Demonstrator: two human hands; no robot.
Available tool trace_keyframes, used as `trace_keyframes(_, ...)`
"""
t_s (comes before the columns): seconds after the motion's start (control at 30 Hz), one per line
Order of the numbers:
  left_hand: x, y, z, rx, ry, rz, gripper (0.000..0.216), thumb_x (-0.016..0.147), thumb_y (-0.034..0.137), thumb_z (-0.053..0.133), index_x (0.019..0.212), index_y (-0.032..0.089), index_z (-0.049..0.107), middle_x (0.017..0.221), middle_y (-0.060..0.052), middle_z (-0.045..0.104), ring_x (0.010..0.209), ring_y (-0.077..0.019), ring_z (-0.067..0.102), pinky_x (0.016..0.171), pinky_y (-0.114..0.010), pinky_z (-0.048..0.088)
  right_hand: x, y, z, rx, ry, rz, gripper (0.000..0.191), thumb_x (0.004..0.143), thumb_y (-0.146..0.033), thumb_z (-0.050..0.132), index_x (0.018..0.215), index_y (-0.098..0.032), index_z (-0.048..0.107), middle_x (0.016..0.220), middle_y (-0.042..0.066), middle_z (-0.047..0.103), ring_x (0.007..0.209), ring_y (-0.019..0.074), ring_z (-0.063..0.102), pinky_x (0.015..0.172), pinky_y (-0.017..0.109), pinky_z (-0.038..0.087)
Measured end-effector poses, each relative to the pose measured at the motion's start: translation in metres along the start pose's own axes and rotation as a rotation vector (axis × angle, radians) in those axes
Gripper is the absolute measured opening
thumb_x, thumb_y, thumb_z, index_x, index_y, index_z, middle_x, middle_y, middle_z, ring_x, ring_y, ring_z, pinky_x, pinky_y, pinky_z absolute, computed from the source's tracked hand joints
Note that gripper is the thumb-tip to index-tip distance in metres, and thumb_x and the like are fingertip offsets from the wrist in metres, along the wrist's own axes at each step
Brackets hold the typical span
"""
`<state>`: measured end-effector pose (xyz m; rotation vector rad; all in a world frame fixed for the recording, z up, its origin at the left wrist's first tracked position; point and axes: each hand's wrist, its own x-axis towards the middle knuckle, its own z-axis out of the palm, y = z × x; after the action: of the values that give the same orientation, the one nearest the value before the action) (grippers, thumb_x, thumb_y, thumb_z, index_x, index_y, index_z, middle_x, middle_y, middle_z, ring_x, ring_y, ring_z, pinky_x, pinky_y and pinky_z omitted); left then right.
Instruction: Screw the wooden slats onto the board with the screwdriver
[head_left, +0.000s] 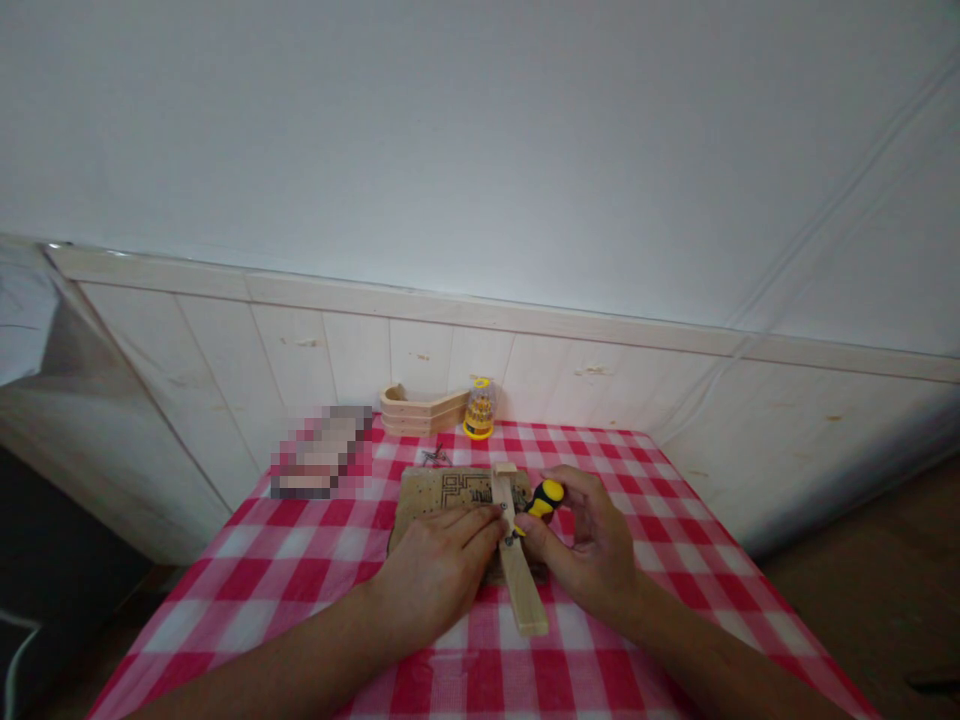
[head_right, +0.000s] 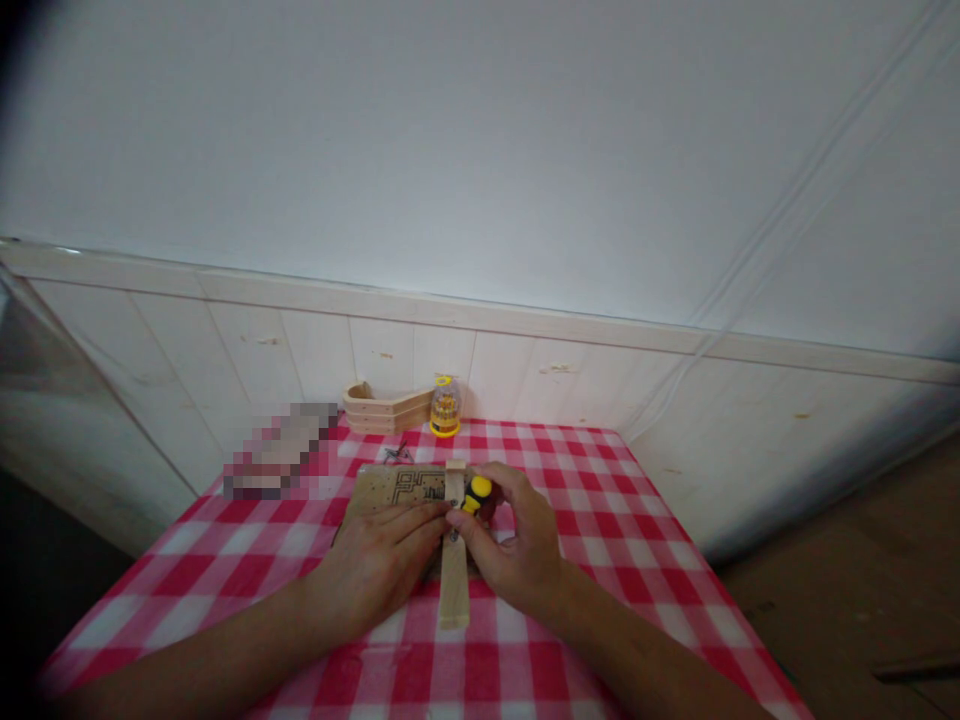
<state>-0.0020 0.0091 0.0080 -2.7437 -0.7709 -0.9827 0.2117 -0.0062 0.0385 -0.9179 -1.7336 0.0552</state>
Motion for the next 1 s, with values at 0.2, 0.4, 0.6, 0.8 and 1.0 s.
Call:
trace_keyframes(0.2,0.000,0.000,0.000,-0.003,0.003,0.008,0.031,0.096,0.009,0.052,0.123,0.014,0.066,0.124,-0.013,0.075,0.107,-0.0250,0.076,0.091,-0.039,0.064,0.001,-0.003,0.002,0.049,0.006,0.034,0.036,0.089,-0.022,0.074,0.121,-0.027,0.059,0.096,0.004,0.069,0.072,0.0175,0.068,0.066,0.030,0.061)
trace_keyframes(0.4,-0.001,0.001,0.001,0.007,0.023,0.036,0.033,0.096,0.008,0.050,0.127,0.013,0.063,0.124,-0.013,0.075,0.108,-0.0256,0.076,0.092,-0.040,0.064,0.004,-0.004,0.000,0.128,0.045,0.085,0.036,0.090,-0.018,0.072,0.122,-0.027,0.060,0.098,0.004,0.069,0.078,0.0175,0.070,0.068,0.029,0.064)
trace_keyframes(0.6,-0.005,0.001,0.006,0.022,-0.007,0.029,0.037,0.095,0.007,0.048,0.129,0.014,0.062,0.128,-0.014,0.074,0.114,-0.0241,0.073,0.097,-0.039,0.061,0.009,0.003,0.001,0.184,0.121,0.187,0.039,0.090,-0.019,0.074,0.126,-0.028,0.061,0.097,0.004,0.073,0.080,0.0187,0.077,0.072,0.031,0.068)
trace_keyframes(0.8,-0.005,0.004,0.004,0.000,-0.037,0.028,0.038,0.096,0.008,0.047,0.131,0.012,0.061,0.130,-0.016,0.073,0.116,-0.0248,0.072,0.097,-0.039,0.061,0.007,0.010,0.001,0.186,0.137,0.253,0.038,0.091,-0.023,0.075,0.127,-0.027,0.063,0.097,0.005,0.076,0.082,0.0199,0.079,0.074,0.034,0.070)
trace_keyframes(1.0,-0.004,0.007,0.001,0.005,-0.022,0.019,0.035,0.099,0.008,0.045,0.129,0.010,0.062,0.128,-0.015,0.074,0.113,-0.0253,0.074,0.095,-0.039,0.062,0.005,0.010,0.000,0.189,0.073,0.275,0.037,0.092,-0.025,0.076,0.127,-0.029,0.066,0.098,0.005,0.079,0.082,0.0203,0.080,0.073,0.032,0.069)
